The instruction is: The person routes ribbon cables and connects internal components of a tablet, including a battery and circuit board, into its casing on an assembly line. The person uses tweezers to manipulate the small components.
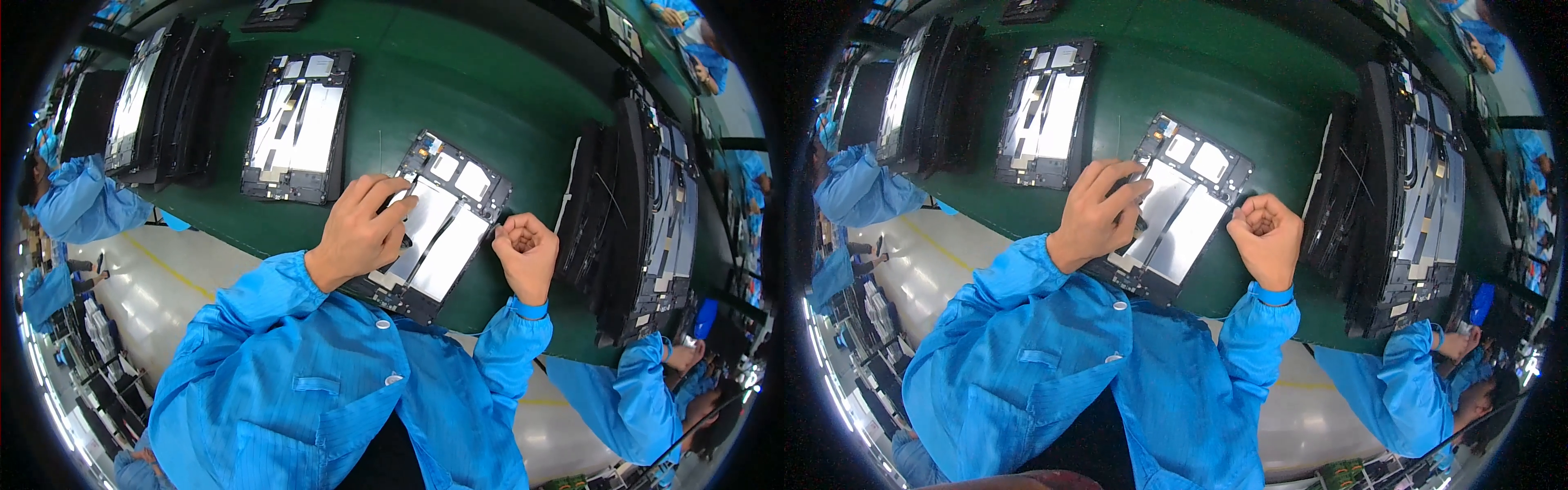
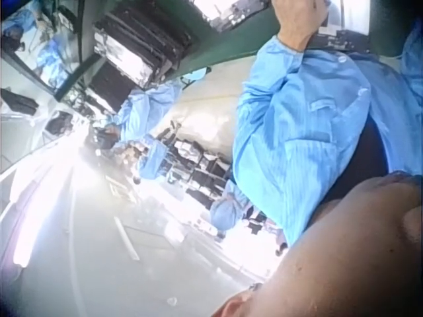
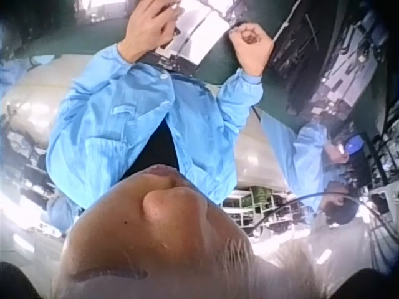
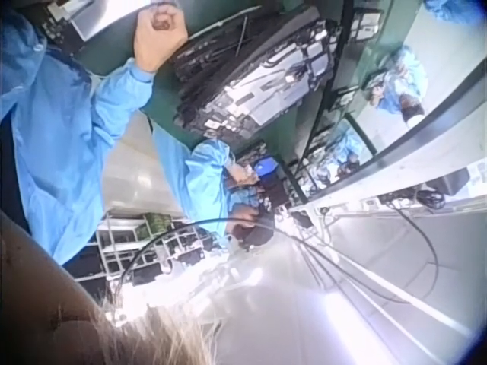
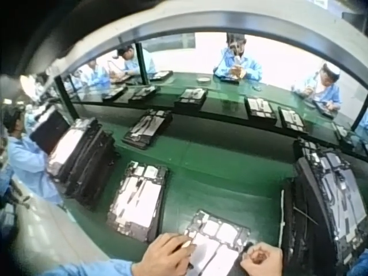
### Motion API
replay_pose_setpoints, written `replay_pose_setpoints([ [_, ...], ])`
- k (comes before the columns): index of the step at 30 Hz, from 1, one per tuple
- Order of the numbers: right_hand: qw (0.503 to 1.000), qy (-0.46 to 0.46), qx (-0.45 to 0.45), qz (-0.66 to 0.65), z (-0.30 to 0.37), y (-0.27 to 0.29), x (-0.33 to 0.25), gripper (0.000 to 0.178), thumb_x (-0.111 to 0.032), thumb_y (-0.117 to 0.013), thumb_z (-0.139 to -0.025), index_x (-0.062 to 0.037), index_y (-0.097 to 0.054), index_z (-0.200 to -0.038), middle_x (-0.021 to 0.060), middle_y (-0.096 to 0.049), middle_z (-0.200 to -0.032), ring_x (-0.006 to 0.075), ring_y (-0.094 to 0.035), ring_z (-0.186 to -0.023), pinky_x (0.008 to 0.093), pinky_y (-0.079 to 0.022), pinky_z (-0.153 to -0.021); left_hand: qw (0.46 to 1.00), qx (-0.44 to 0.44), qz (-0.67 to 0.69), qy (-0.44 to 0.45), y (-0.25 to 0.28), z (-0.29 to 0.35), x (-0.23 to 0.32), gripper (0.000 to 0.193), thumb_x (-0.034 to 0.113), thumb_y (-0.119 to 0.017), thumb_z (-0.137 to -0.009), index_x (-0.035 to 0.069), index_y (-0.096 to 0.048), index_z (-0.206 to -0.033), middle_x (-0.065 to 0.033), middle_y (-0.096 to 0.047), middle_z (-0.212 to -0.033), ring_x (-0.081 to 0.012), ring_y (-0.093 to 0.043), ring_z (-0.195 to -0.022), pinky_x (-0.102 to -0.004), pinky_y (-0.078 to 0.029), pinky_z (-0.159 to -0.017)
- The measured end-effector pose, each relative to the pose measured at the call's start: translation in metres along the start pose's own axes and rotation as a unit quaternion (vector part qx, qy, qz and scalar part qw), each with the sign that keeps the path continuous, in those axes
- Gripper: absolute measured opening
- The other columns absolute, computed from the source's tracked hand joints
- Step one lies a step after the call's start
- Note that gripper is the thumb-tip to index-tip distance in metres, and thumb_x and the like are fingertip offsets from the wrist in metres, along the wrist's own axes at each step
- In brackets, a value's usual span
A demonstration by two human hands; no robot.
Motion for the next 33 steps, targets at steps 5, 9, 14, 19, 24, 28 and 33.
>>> replay_pose_setpoints([
  [5, 1.0, 0.009, 0.019, -0.016, 0.001, 0.0, -0.002, 0.011, 0.003, -0.079, -0.093, -0.0022, -0.07, -0.09, -0.0073, -0.063, -0.071, -0.0019, -0.051, -0.064, 0.0192, -0.036, -0.058, 0.999, 0.017, 0.016, 0.031, 0.005, -0.004, -0.008, 0.032, -0.002, -0.071, -0.081, 0.001, -0.078, -0.111, -0.0128, -0.071, -0.113, -0.0339, -0.068, -0.1, -0.0444, -0.055, -0.087],
  [9, 0.997, 0.038, 0.037, -0.063, 0.001, 0.002, -0.006, 0.01, 0.0, -0.08, -0.096, -0.0034, -0.071, -0.093, -0.0089, -0.06, -0.071, -0.0018, -0.048, -0.063, 0.0196, -0.034, -0.058, 0.999, 0.025, -0.011, 0.031, 0.007, -0.006, -0.006, 0.032, -0.002, -0.071, -0.081, 0.002, -0.078, -0.112, -0.0114, -0.071, -0.11, -0.0332, -0.067, -0.099, -0.0437, -0.055, -0.086],
  [14, 0.991, 0.054, -0.055, -0.105, 0.003, -0.011, -0.014, 0.008, -0.004, -0.083, -0.098, -0.0023, -0.075, -0.098, -0.0104, -0.058, -0.073, -0.0017, -0.046, -0.066, 0.0197, -0.032, -0.061, 0.996, 0.012, -0.075, 0.036, 0.01, -0.009, -0.002, 0.04, 0.004, -0.072, -0.08, 0.003, -0.08, -0.119, -0.0084, -0.071, -0.11, -0.0309, -0.065, -0.1, -0.0425, -0.052, -0.085],
  [19, 0.984, 0.054, -0.135, -0.099, -0.003, -0.027, -0.033, 0.01, -0.004, -0.084, -0.096, -0.0006, -0.075, -0.097, -0.0088, -0.063, -0.074, -0.0021, -0.046, -0.064, 0.0195, -0.032, -0.058, 0.996, -0.001, -0.084, 0.027, 0.009, -0.01, -0.003, 0.045, 0.006, -0.073, -0.08, 0.003, -0.079, -0.124, -0.0086, -0.069, -0.11, -0.0298, -0.063, -0.101, -0.0416, -0.051, -0.084],
  [24, 0.988, 0.018, -0.144, -0.052, -0.007, -0.033, -0.034, 0.01, -0.005, -0.084, -0.095, -0.0001, -0.075, -0.096, -0.0072, -0.067, -0.074, -0.0035, -0.047, -0.061, 0.0195, -0.03, -0.055, 0.996, -0.002, -0.091, 0.027, 0.009, -0.008, -0.003, 0.046, 0.007, -0.074, -0.081, 0.002, -0.077, -0.127, -0.01, -0.068, -0.109, -0.03, -0.062, -0.099, -0.0419, -0.049, -0.083],
  [28, 0.984, 0.002, -0.176, -0.002, -0.002, -0.027, -0.036, 0.012, -0.005, -0.085, -0.093, 0.0006, -0.075, -0.092, -0.0072, -0.067, -0.072, -0.0038, -0.046, -0.06, 0.0194, -0.03, -0.054, 0.995, -0.013, -0.09, 0.044, 0.008, -0.013, -0.002, 0.047, 0.007, -0.073, -0.083, 0.001, -0.073, -0.129, -0.0125, -0.065, -0.109, -0.0312, -0.06, -0.097, -0.0428, -0.047, -0.082],
  [33, 0.979, -0.031, -0.192, 0.057, 0.0, -0.014, -0.013, 0.009, 0.0, -0.082, -0.091, 0.0014, -0.074, -0.089, -0.006, -0.066, -0.071, -0.0021, -0.052, -0.062, 0.0189, -0.035, -0.056, 0.996, -0.034, -0.061, 0.053, 0.006, -0.014, -0.008, 0.048, 0.007, -0.073, -0.084, 0.0, -0.069, -0.131, -0.0148, -0.062, -0.111, -0.0336, -0.058, -0.1, -0.0442, -0.046, -0.084],
])
Point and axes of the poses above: each hand's wrist, its own z-axis away from the middle knuckle, its own y-axis out of the back of the hand, x = y × z, the point moved 6 cm from there along -z, towards the middle knuckle
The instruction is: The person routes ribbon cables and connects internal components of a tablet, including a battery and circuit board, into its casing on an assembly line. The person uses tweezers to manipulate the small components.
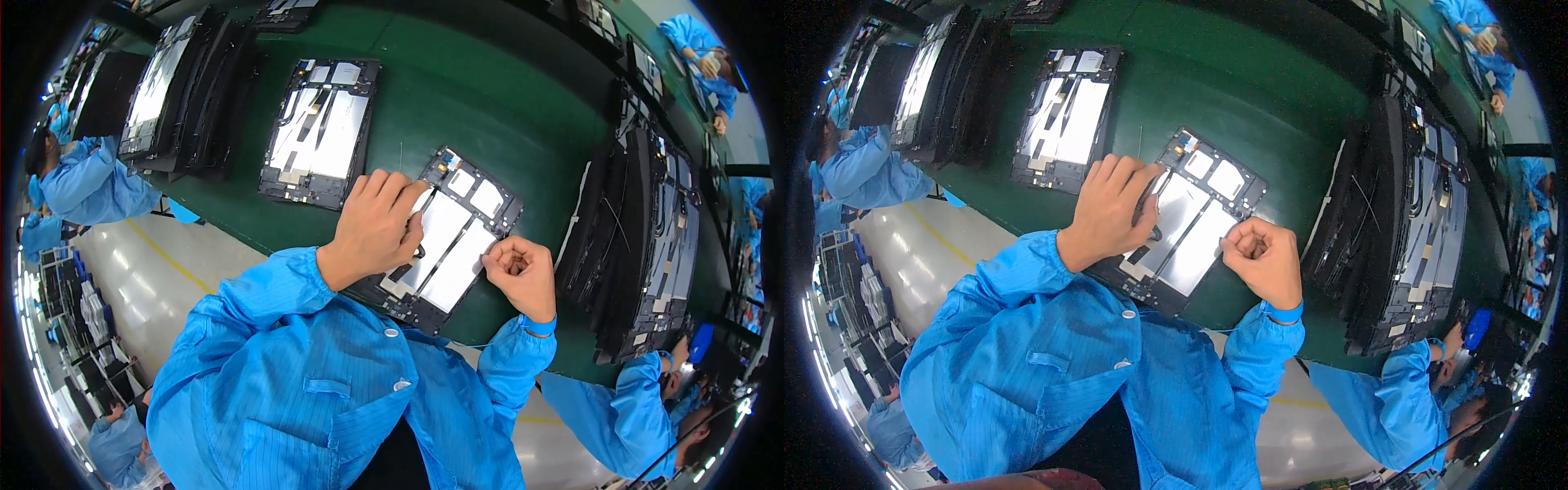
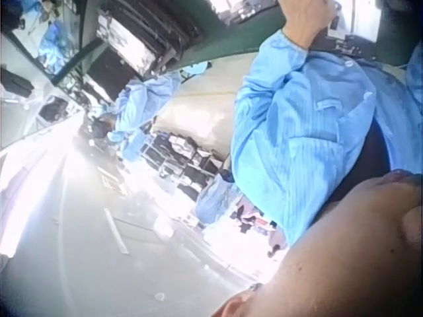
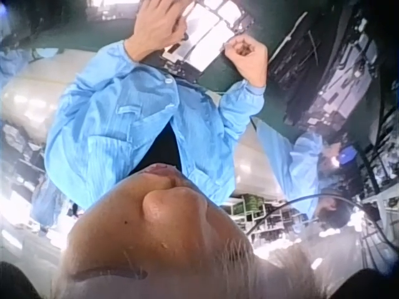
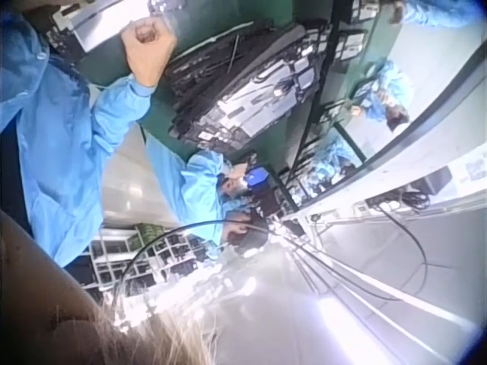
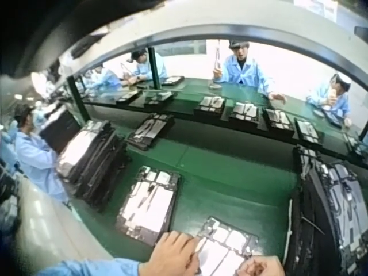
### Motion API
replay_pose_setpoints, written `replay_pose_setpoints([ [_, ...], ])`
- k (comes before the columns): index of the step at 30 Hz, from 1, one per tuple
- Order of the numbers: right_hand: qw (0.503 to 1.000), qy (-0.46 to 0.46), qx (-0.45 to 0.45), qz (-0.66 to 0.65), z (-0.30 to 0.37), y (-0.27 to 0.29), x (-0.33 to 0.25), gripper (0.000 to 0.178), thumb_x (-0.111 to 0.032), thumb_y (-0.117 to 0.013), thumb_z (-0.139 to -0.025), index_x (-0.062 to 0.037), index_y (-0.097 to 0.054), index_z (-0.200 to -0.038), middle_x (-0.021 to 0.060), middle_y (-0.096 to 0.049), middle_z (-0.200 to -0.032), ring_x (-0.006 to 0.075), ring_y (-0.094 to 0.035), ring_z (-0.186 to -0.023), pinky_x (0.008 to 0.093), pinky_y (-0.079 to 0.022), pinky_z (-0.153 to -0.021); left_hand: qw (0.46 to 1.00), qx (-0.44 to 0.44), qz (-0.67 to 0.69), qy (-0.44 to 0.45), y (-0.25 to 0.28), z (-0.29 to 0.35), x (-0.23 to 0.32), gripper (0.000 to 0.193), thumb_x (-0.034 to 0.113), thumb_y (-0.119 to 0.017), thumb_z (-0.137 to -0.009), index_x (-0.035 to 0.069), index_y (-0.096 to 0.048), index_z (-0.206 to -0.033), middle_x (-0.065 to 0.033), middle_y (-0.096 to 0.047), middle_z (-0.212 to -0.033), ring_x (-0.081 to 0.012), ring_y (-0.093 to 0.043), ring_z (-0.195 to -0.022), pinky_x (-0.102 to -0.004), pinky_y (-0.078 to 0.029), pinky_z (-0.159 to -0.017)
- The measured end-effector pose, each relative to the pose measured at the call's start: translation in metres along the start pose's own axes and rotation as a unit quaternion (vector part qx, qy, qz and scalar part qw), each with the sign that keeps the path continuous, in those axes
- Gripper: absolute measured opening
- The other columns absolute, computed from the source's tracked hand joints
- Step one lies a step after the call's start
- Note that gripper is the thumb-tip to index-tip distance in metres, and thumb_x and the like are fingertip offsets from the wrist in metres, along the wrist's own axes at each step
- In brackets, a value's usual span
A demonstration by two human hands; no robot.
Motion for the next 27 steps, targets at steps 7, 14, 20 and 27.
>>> replay_pose_setpoints([
  [7, 0.999, 0.011, 0.02, -0.044, -0.003, 0.001, 0.001, 0.008, 0.002, -0.081, -0.09, 0.0003, -0.073, -0.089, -0.0058, -0.067, -0.072, -0.0011, -0.054, -0.064, 0.0193, -0.039, -0.058, 0.996, 0.012, 0.084, 0.016, -0.003, 0.002, -0.01, 0.045, 0.007, -0.071, -0.085, 0.002, -0.069, -0.13, -0.0161, -0.062, -0.111, -0.0351, -0.058, -0.101, -0.0456, -0.046, -0.086],
  [14, 0.99, 0.045, 0.046, -0.123, -0.007, 0.007, 0.02, 0.007, 0.003, -0.076, -0.093, -0.0016, -0.071, -0.094, -0.0029, -0.07, -0.079, 0.0018, -0.06, -0.068, 0.0203, -0.044, -0.062, 0.997, 0.021, 0.068, 0.009, -0.002, 0.004, -0.01, 0.043, 0.007, -0.073, -0.084, 0.002, -0.074, -0.127, -0.0141, -0.064, -0.108, -0.0332, -0.059, -0.098, -0.044, -0.046, -0.084],
  [20, 0.985, 0.016, 0.056, -0.16, -0.007, 0.01, 0.022, 0.004, -0.001, -0.073, -0.099, -0.0016, -0.069, -0.1, 0.0049, -0.076, -0.085, 0.0098, -0.071, -0.075, 0.0242, -0.053, -0.065, 0.998, 0.022, 0.059, -0.009, -0.004, 0.006, -0.011, 0.043, 0.009, -0.074, -0.085, 0.001, -0.073, -0.127, -0.0124, -0.063, -0.107, -0.0299, -0.057, -0.098, -0.043, -0.045, -0.08],
  [27, 0.979, 0.06, 0.082, -0.178, -0.009, 0.011, 0.02, 0.011, -0.013, -0.068, -0.11, -0.0023, -0.066, -0.11, 0.0111, -0.079, -0.091, 0.0134, -0.072, -0.079, 0.0272, -0.054, -0.066, 0.998, 0.022, 0.062, -0.004, -0.005, 0.005, -0.013, 0.043, 0.01, -0.075, -0.083, 0.002, -0.074, -0.126, -0.0125, -0.063, -0.106, -0.0301, -0.058, -0.097, -0.0425, -0.046, -0.079],
])
Point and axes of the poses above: each hand's wrist, its own z-axis away from the middle knuckle, its own y-axis out of the back of the hand, x = y × z, the point moved 6 cm from there along -z, towards the middle knuckle
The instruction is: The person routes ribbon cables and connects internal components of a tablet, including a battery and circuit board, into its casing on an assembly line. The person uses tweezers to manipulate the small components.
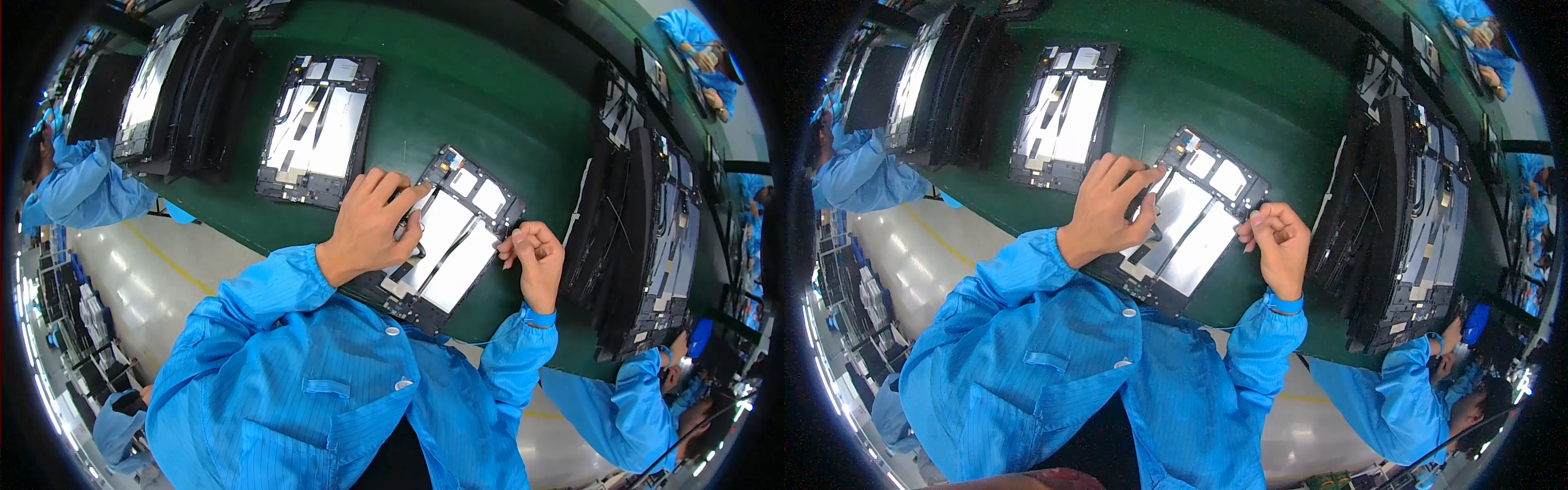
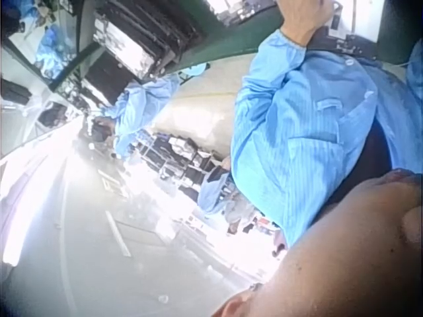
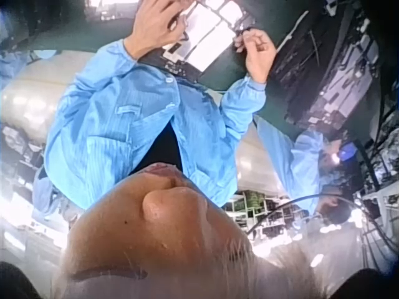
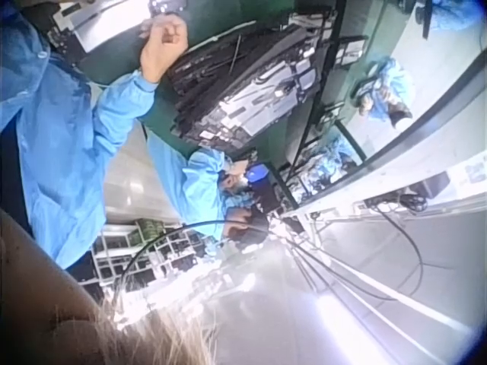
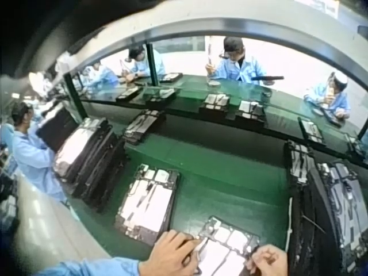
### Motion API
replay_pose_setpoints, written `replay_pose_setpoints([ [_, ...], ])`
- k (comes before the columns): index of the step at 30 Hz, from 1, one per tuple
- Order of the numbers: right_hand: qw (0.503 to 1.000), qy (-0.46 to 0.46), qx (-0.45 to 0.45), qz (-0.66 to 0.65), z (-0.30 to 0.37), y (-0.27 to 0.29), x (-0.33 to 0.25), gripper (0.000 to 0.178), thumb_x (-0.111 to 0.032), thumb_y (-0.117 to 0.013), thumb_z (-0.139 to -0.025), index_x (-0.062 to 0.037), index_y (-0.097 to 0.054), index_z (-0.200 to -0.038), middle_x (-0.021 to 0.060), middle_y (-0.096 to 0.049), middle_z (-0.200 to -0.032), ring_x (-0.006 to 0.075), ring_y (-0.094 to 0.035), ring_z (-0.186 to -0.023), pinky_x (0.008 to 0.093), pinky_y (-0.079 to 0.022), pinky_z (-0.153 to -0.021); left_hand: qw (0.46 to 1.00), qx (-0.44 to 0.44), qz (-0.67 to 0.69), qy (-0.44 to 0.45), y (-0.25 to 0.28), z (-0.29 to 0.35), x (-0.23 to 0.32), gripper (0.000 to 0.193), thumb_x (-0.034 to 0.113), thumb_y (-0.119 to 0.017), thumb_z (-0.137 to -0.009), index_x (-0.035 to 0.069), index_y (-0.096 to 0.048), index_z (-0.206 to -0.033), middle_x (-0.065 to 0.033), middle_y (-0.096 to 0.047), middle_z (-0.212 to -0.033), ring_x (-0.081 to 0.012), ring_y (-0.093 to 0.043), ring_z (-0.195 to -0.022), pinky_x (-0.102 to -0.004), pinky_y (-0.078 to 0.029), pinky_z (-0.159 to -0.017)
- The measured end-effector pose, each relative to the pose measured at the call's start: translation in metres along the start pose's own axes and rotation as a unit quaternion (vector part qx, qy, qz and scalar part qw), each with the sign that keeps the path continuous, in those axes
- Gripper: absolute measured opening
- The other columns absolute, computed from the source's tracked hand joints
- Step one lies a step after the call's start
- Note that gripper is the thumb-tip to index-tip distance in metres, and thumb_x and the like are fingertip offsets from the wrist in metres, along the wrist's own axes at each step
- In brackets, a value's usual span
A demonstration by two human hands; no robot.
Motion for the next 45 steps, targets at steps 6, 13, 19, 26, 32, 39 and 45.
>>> replay_pose_setpoints([
  [6, 0.999, 0.021, 0.036, -0.026, -0.002, -0.004, 0.001, 0.017, -0.022, -0.067, -0.113, -0.0049, -0.065, -0.113, 0.0084, -0.076, -0.096, 0.0113, -0.067, -0.08, 0.0264, -0.052, -0.064, 1.0, -0.001, 0.005, 0.005, -0.002, 0.001, -0.002, 0.043, 0.01, -0.075, -0.083, 0.002, -0.075, -0.126, -0.0124, -0.063, -0.106, -0.0297, -0.058, -0.097, -0.0424, -0.045, -0.079],
  [13, 0.998, 0.053, 0.046, -0.009, -0.002, -0.012, -0.008, 0.014, -0.017, -0.072, -0.11, -0.0038, -0.068, -0.112, 0.0019, -0.071, -0.095, 0.0075, -0.064, -0.084, 0.0235, -0.047, -0.073, 1.0, -0.004, 0.006, 0.004, -0.001, -0.001, -0.001, 0.043, 0.009, -0.074, -0.084, 0.003, -0.075, -0.126, -0.0118, -0.063, -0.106, -0.0293, -0.058, -0.097, -0.0422, -0.044, -0.078],
  [19, 0.999, 0.033, -0.002, 0.03, 0.008, -0.009, -0.007, 0.009, -0.006, -0.08, -0.1, -0.0026, -0.072, -0.098, -0.005, -0.066, -0.082, 0.0017, -0.055, -0.072, 0.0209, -0.038, -0.065, 1.0, 0.022, 0.002, 0.011, 0.0, 0.001, 0.002, 0.041, 0.006, -0.073, -0.084, 0.002, -0.075, -0.125, -0.0121, -0.065, -0.104, -0.0307, -0.06, -0.093, -0.0427, -0.047, -0.08],
  [26, 0.992, 0.002, -0.068, 0.107, 0.01, -0.014, -0.013, 0.01, 0.001, -0.082, -0.09, -0.0039, -0.073, -0.09, -0.0089, -0.063, -0.075, -0.0007, -0.046, -0.065, 0.0212, -0.03, -0.06, 0.999, 0.023, 0.022, 0.016, 0.004, -0.001, 0.0, 0.039, 0.004, -0.072, -0.084, 0.002, -0.076, -0.123, -0.0136, -0.068, -0.102, -0.0325, -0.062, -0.092, -0.0434, -0.05, -0.081],
  [32, 0.995, -0.016, -0.045, 0.084, 0.008, -0.012, -0.01, 0.011, 0.002, -0.082, -0.088, -0.0035, -0.072, -0.086, -0.0086, -0.063, -0.074, -0.0014, -0.047, -0.065, 0.0208, -0.032, -0.06, 0.999, 0.009, 0.039, 0.006, 0.003, -0.004, -0.006, 0.036, 0.005, -0.074, -0.084, 0.001, -0.075, -0.119, -0.0127, -0.066, -0.105, -0.0308, -0.06, -0.097, -0.0429, -0.048, -0.081],
  [39, 0.989, -0.032, -0.059, 0.135, 0.01, -0.009, -0.008, 0.011, 0.002, -0.081, -0.087, -0.0025, -0.071, -0.085, -0.0093, -0.06, -0.07, -0.0025, -0.045, -0.061, 0.0206, -0.03, -0.056, 0.997, -0.02, 0.047, -0.05, 0.005, -0.013, -0.008, 0.036, 0.006, -0.074, -0.086, -0.001, -0.071, -0.12, -0.0138, -0.065, -0.108, -0.0315, -0.059, -0.1, -0.0439, -0.047, -0.084],
  [45, 0.992, -0.029, -0.039, 0.116, 0.008, -0.011, -0.005, 0.011, 0.003, -0.08, -0.086, -0.0023, -0.07, -0.085, -0.0098, -0.06, -0.069, -0.0031, -0.044, -0.06, 0.0203, -0.03, -0.055, 0.995, -0.049, 0.089, 0.007, 0.004, -0.012, -0.013, 0.036, 0.004, -0.073, -0.086, 0.0, -0.071, -0.121, -0.0169, -0.068, -0.11, -0.0357, -0.062, -0.101, -0.0451, -0.05, -0.088],
])
Point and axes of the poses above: each hand's wrist, its own z-axis away from the middle knuckle, its own y-axis out of the back of the hand, x = y × z, the point moved 6 cm from there along -z, towards the middle knuckle
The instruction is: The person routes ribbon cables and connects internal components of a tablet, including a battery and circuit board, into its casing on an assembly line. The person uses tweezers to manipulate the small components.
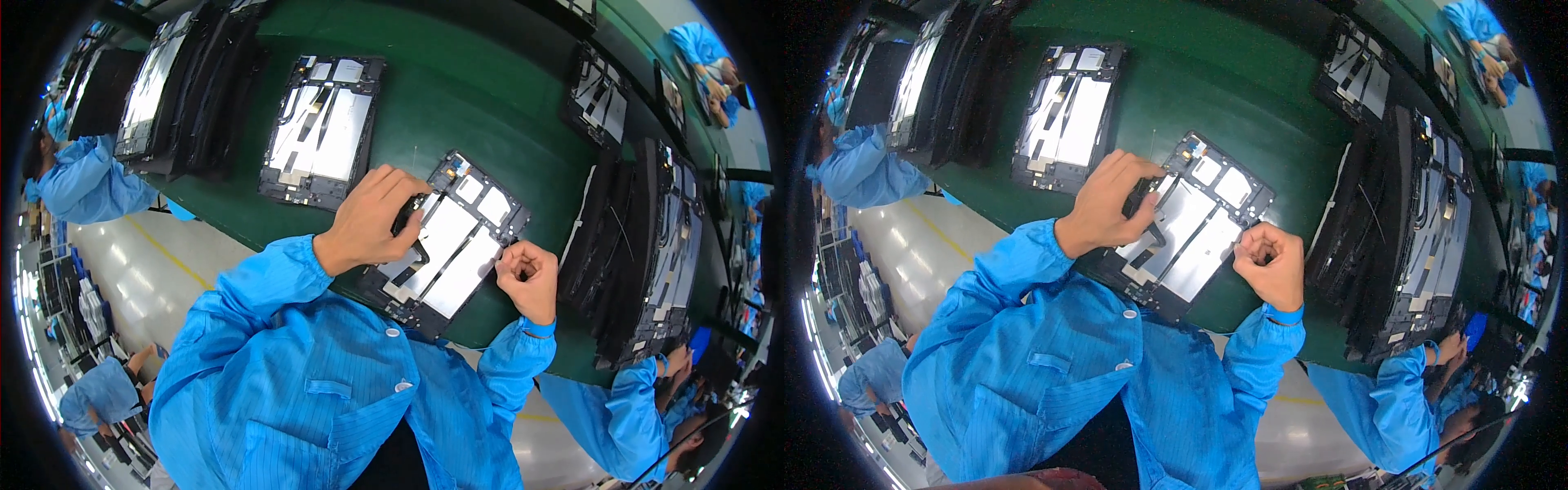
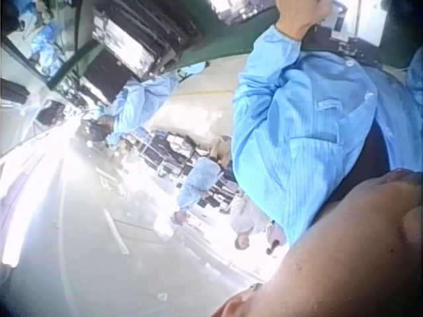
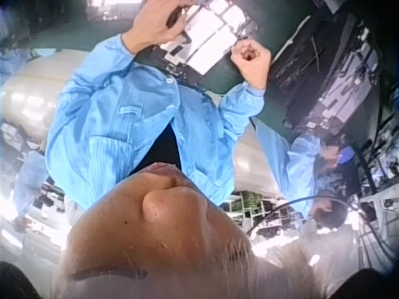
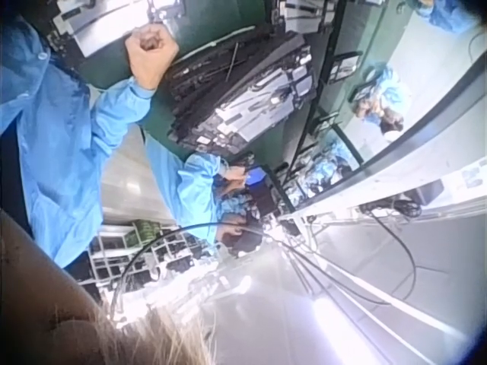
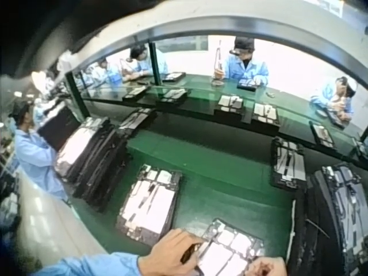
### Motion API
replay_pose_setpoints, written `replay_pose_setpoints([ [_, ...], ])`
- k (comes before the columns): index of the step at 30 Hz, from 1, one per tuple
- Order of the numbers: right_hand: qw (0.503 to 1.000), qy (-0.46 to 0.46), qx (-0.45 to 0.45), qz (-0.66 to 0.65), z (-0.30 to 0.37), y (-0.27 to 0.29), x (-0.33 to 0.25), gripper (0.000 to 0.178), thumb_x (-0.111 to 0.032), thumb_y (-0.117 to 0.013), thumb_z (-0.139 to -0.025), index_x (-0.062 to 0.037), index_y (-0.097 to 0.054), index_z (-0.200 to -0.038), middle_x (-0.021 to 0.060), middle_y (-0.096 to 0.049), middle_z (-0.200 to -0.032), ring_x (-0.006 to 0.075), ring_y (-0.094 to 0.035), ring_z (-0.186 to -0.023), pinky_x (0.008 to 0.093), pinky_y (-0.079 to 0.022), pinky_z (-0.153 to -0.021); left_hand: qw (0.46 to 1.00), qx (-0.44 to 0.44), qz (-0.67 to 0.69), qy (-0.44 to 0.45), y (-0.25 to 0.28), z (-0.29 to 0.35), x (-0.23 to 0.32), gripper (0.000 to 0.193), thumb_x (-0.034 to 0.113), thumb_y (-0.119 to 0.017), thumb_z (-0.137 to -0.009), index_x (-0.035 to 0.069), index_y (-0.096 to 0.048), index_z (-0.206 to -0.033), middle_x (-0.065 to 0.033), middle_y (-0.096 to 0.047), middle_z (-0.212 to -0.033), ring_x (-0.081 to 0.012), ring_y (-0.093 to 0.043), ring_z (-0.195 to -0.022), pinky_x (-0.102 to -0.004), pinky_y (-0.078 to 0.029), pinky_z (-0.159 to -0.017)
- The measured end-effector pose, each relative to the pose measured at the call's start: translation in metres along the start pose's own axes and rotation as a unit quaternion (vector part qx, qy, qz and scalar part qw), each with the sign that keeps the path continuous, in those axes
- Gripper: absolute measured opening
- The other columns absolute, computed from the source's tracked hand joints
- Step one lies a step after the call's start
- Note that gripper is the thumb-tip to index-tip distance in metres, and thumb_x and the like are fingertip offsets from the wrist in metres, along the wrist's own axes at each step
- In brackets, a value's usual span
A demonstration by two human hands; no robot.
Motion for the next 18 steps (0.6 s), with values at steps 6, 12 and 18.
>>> replay_pose_setpoints([
  [6, 1.0, -0.005, -0.002, -0.007, 0.0004, 0.0017, -0.0024, 0.012, 0.004, -0.079, -0.087, -0.0026, -0.07, -0.084, -0.0095, -0.061, -0.07, -0.0034, -0.046, -0.061, 0.0197, -0.031, -0.055, 0.995, 0.076, 0.025, -0.052, 0.0046, 0.0051, -0.0054, 0.023, -0.002, -0.072, -0.084, -0.001, -0.075, -0.106, -0.0151, -0.074, -0.103, -0.0336, -0.069, -0.096, -0.0433, -0.058, -0.088],
  [12, 1.0, -0.004, -0.006, -0.001, 0.0024, 0.0031, -0.0016, 0.012, 0.004, -0.079, -0.088, -0.0025, -0.07, -0.085, -0.0093, -0.062, -0.071, -0.0034, -0.047, -0.061, 0.0191, -0.032, -0.056, 0.997, 0.044, 0.05, -0.046, 0.0052, 0.0018, -0.0049, 0.026, -0.006, -0.071, -0.083, -0.004, -0.078, -0.108, -0.0179, -0.075, -0.103, -0.0347, -0.071, -0.094, -0.0443, -0.06, -0.083],
  [18, 1.0, -0.01, -0.01, -0.008, 0.002, 0.0, -0.0045, 0.011, 0.003, -0.08, -0.089, -0.0021, -0.071, -0.085, -0.0085, -0.063, -0.072, -0.0037, -0.046, -0.061, 0.0191, -0.032, -0.055, 0.996, 0.02, -0.007, -0.085, 0.0058, -0.0013, -0.0016, 0.024, -0.004, -0.071, -0.084, -0.003, -0.077, -0.107, -0.0165, -0.074, -0.104, -0.0348, -0.071, -0.096, -0.0436, -0.06, -0.089],
])
Point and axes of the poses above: each hand's wrist, its own z-axis away from the middle knuckle, its own y-axis out of the back of the hand, x = y × z, the point moved 6 cm from there along -z, towards the middle knuckle
